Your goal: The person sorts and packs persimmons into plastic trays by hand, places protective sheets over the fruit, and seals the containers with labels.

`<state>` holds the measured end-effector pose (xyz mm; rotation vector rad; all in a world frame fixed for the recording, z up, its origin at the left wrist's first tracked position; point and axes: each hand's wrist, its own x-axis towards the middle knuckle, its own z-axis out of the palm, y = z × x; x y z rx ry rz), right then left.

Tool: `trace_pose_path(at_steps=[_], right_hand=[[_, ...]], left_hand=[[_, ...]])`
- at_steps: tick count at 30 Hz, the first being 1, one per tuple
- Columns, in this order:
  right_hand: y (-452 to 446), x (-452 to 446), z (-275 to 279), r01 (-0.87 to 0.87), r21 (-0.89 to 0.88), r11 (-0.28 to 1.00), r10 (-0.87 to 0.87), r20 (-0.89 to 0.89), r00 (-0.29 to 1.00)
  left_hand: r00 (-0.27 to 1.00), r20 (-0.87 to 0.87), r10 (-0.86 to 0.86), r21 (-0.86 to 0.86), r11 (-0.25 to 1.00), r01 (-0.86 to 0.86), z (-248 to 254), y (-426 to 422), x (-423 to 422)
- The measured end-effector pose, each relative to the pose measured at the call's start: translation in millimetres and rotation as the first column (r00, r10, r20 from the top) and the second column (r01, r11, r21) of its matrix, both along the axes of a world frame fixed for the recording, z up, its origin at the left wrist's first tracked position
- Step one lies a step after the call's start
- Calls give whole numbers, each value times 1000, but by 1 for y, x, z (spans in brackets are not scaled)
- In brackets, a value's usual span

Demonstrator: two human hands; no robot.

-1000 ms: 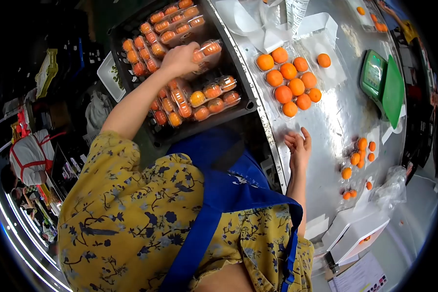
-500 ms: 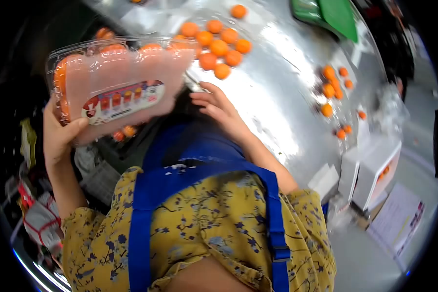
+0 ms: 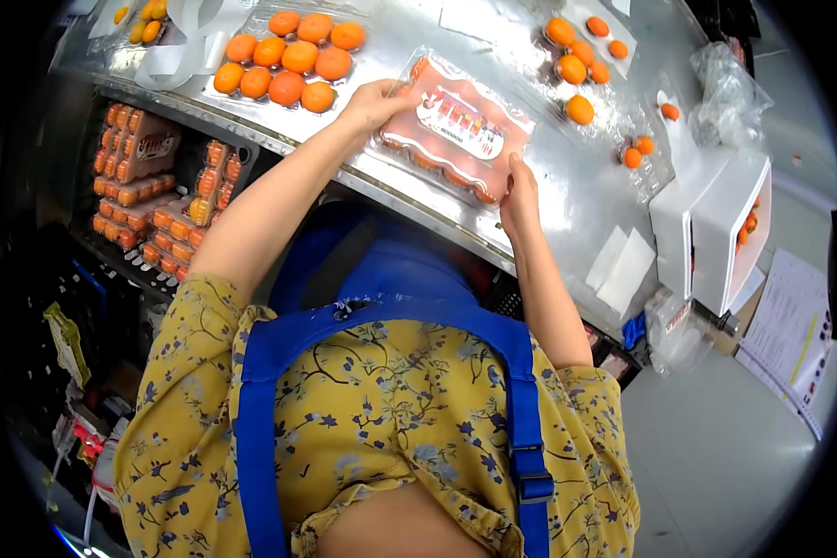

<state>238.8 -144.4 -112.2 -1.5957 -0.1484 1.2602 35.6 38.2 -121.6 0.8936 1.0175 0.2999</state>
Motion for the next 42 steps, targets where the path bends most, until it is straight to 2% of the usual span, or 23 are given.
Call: trace_pose_path(at_steps=[2, 3, 4, 5, 6, 7, 8, 9, 10, 12, 15, 18, 23, 26, 29, 32, 35, 38, 39, 42], right_hand=[[-4, 0, -4, -1, -20, 1000, 3, 119, 993], [-5, 2, -4, -14, -107, 994, 33, 173, 984], [-3, -4, 6, -84, -62, 995, 104, 551, 828], [17, -72, 23, -171, -79, 982, 157, 843, 515], [20, -95, 33, -248, -125, 961, 156, 982, 109], [25, -105, 39, -371, -222, 902, 258, 965, 51], [29, -118, 45, -482, -317, 817, 353, 936, -18], [32, -128, 47, -576, -404, 710, 431, 897, -98], [36, -133, 45, -584, -430, 689, 436, 889, -141], [47, -138, 39, -599, -481, 640, 441, 869, -226], [56, -138, 34, -577, -541, 612, 442, 839, -317], [61, -135, 27, -572, -558, 602, 401, 830, -387], [69, -146, 18, -533, -577, 619, 302, 802, -516], [74, -150, 27, -567, -581, 584, 354, 811, -466], [95, -128, 40, -667, -492, 559, 440, 858, -264], [107, -92, 21, -472, -510, 719, 394, 859, -328], [104, -77, 4, -375, -542, 752, 588, 809, 10], [99, -73, 12, -465, -524, 713, 689, 646, 329], [93, -75, 17, -473, -478, 741, 657, 663, 359], [76, -77, 16, -492, -435, 754, 653, 572, 496]], left_hand=[[1000, -27, -13, 96, 995, 16, 6, 2, 2], [991, -120, 58, 149, 988, -40, 10, -3, 2], [977, -149, 151, 350, 932, -91, 9, -12, -1], [957, -148, 250, 511, 848, -142, 0, -5, -62], [930, -133, 343, 661, 730, -174, -7, -16, -78], [896, -102, 431, 592, 751, -294, 10, -32, -84], [883, -165, 440, 494, 811, -312, 22, -46, -96], [860, -97, 500, 287, 842, -457, 20, -63, -101], [842, -109, 528, 111, 849, -517, 16, -78, -106], [798, -125, 590, -187, 776, -603, 26, -91, -104], [835, -35, 549, -500, 714, -490, 22, -83, -96], [843, 90, 530, -552, 731, -401, 1, -81, -86], [816, 30, 577, -502, 715, -487, -7, -84, -83], [816, 4, 578, -449, 730, -515, -11, -83, -81], [829, -1, 559, -395, 762, -514, -12, -80, -81], [829, -30, 558, -334, 776, -535, -8, -68, -89], [821, -85, 565, -308, 768, -561, 11, -52, -96], [849, -42, 526, -299, 805, -513, 21, -41, -104], [843, -10, 539, -309, 800, -515, 11, -40, -108], [899, -75, 433, -285, 854, -435, 6, -31, -116]])
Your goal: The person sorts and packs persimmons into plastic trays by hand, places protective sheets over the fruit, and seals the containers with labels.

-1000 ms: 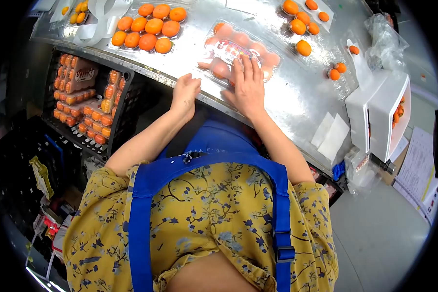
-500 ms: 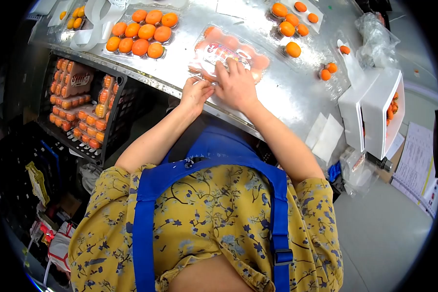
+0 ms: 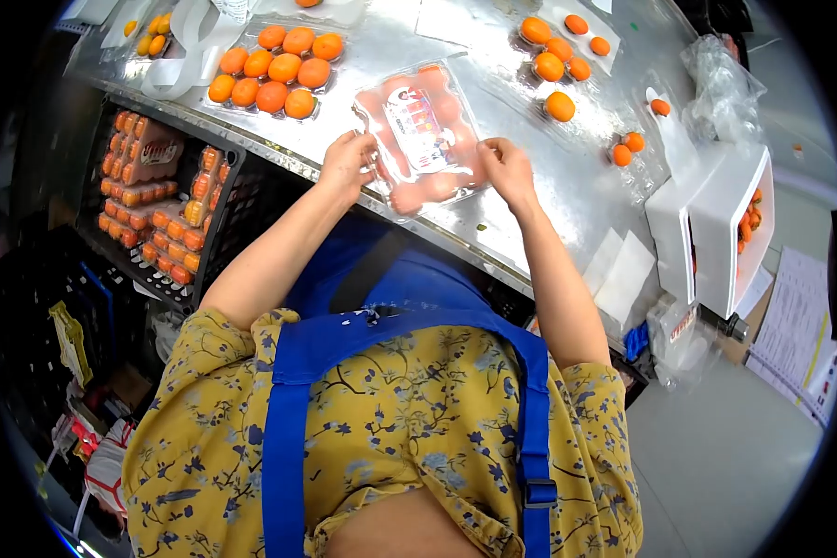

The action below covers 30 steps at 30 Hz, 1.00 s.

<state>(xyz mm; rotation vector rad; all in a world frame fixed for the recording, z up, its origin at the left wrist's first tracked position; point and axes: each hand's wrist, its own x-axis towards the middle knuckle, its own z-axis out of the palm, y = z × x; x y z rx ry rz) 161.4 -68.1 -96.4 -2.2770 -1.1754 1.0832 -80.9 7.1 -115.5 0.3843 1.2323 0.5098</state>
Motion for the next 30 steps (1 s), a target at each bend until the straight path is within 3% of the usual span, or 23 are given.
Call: trace_pose_path(at_steps=[1, 2, 4, 5, 6, 7, 8, 10, 12, 14, 17, 18, 19, 20, 22, 27, 30], right_hand=[[-6, -5, -1, -55, 67, 996, 43, 168, 985], [-9, -11, 6, -28, 37, 999, 21, 186, 982], [-21, -16, -7, 104, -35, 994, -107, -123, 987], [-23, -27, 7, 164, -90, 982, -186, -370, 910], [-25, -41, 24, 288, -227, 930, -366, -529, 766], [-28, -48, 30, 271, -320, 908, -418, -662, 622], [-32, -55, 32, 233, -407, 883, -469, -760, 451], [-36, -82, 31, 179, -466, 866, -499, -824, 270], [-35, -107, 27, 102, -475, 874, -484, -870, 94], [-29, -126, 21, 88, -466, 880, -470, -883, 18], [-22, -119, 24, 37, -375, 926, -376, -913, 159], [-21, -114, 31, -34, -177, 984, -132, -836, 533], [-19, -105, 40, -178, -6, 984, 141, -587, 798], [-19, -96, 44, -365, 100, 926, 378, -214, 901], [-20, -83, 40, -555, 364, 748, 395, 426, 814], [-9, -98, 22, -633, 172, 755, 455, 558, 694], [-2, -104, 19, -648, 84, 757, 471, 617, 630]], left_hand=[[1000, 7, -15, -5, 1000, 15, 2, 5, 3], [1000, -4, -30, 29, 999, 30, 1, 12, 5], [995, -59, -87, 104, 990, 92, 3, 29, 11], [997, -63, -39, 144, 988, 48, 0, 38, 15], [975, -202, -94, 169, 977, 129, 0, 48, 17], [927, -336, -170, 289, 918, 273, 2, 56, 21], [854, -473, -218, 379, 825, 420, 4, 64, 24], [725, -549, -415, 418, 615, 668, 9, 85, 34], [471, -734, -489, 375, 286, 882, 11, 99, 62], [416, -782, -464, 432, 78, 899, 0, 98, 90], [716, -622, -318, 709, 161, 687, 1, 75, 95], [829, -501, -249, 791, 258, 556, 4, 64, 86], [915, -370, -162, 851, 335, 404, 13, 53, 73], [971, -232, -64, 888, 394, 238, 19, 42, 58], [978, -204, 51, 798, 588, 136, 16, 13, 19], [939, -249, 236, 459, 883, -101, 9, -45, -17], [932, -15, 361, 169, 920, -353, 18, -63, -4]])
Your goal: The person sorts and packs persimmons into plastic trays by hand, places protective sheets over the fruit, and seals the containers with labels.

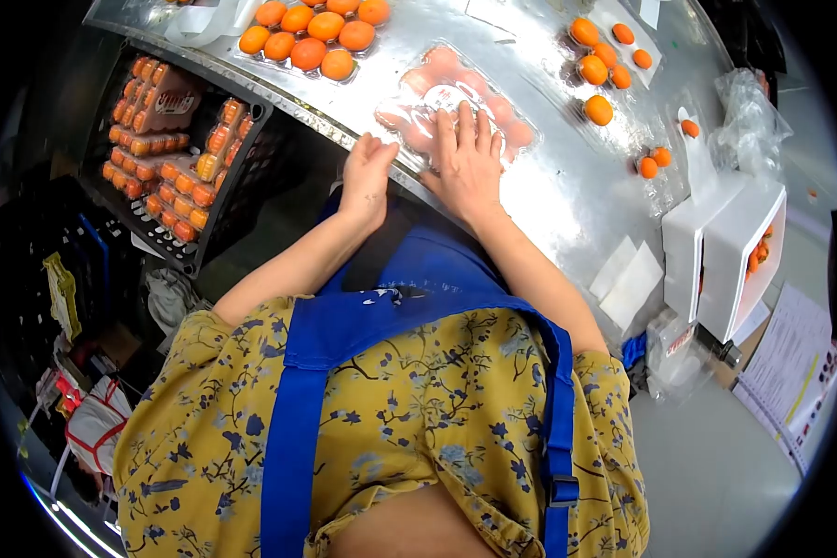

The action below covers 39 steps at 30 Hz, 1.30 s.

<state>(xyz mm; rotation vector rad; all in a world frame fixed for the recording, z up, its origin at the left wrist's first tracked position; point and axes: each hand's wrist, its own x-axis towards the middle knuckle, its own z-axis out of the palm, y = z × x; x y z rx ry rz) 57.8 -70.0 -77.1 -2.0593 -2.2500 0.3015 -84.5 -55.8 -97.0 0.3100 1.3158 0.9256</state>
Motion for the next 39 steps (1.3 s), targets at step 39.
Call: trace_pose_path(at_steps=[39], right_hand=[[39, -6, 8, -403, -237, 884, 467, 485, 740]], left_hand=[[976, 106, -189, 50, 982, 185, -24, 10, 34]])
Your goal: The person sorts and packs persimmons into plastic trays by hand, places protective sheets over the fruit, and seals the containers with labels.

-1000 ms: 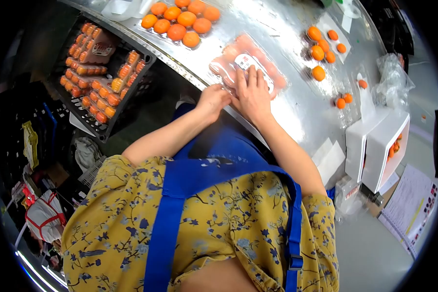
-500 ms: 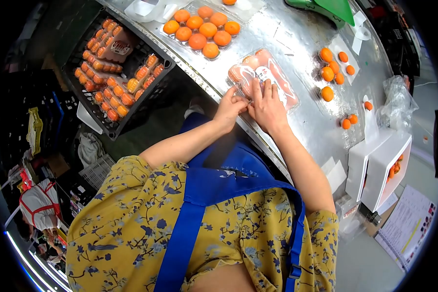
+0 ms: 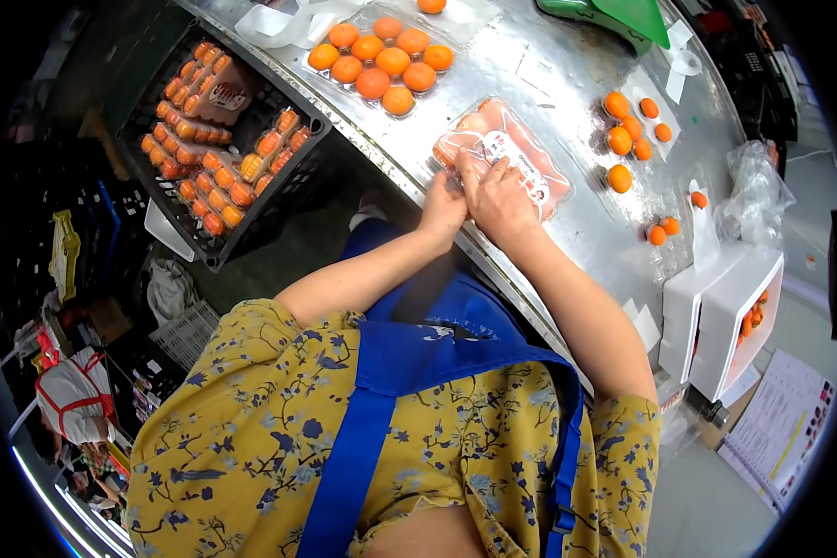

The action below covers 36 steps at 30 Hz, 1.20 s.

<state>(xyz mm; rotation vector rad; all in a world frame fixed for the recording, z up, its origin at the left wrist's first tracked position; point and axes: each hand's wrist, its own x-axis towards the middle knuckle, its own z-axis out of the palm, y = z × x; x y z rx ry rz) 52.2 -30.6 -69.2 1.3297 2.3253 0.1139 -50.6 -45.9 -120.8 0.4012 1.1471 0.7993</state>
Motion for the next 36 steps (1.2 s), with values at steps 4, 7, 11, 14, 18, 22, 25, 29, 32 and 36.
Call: trace_pose_path(at_steps=[4, 7, 11, 14, 18, 22, 25, 29, 32, 36], right_hand=[[2, 0, 4, -22, -19, 1000, 23, 5, 1000], [0, 0, 5, 15, 9, 1000, -15, -16, 1000], [0, -3, 7, 53, 11, 999, -53, -45, 998], [0, -3, 12, 54, 22, 998, -53, -52, 997], [27, 2, 49, 249, -328, 911, -347, -288, 893], [60, 45, 54, 163, -136, 977, -207, -439, 875], [88, 65, 61, 187, -131, 973, -224, -389, 893], [106, 75, 69, 151, -187, 971, -215, -395, 893], [117, 81, 68, 125, -199, 972, -197, -400, 895], [137, 98, 87, 143, -212, 967, -243, -587, 773]], left_hand=[[999, 36, -25, -46, 999, 27, 3, 4, -1], [990, 129, -57, -60, 996, 65, 8, 7, 1], [993, 85, -87, -63, 994, 93, -5, 9, 1], [993, 87, -75, -101, 991, 84, 0, 13, 2], [987, 98, -130, -128, 982, 142, -14, 8, -8], [990, 8, -141, -151, 978, 141, -8, 6, -7], [985, 26, -170, -138, 975, 172, -14, 7, -8], [976, -6, -217, -100, 971, 215, -7, 7, -5], [964, -89, -251, -168, 958, 233, -1, 10, 0], [970, -1, -243, -172, 956, 239, 8, 13, -2]])
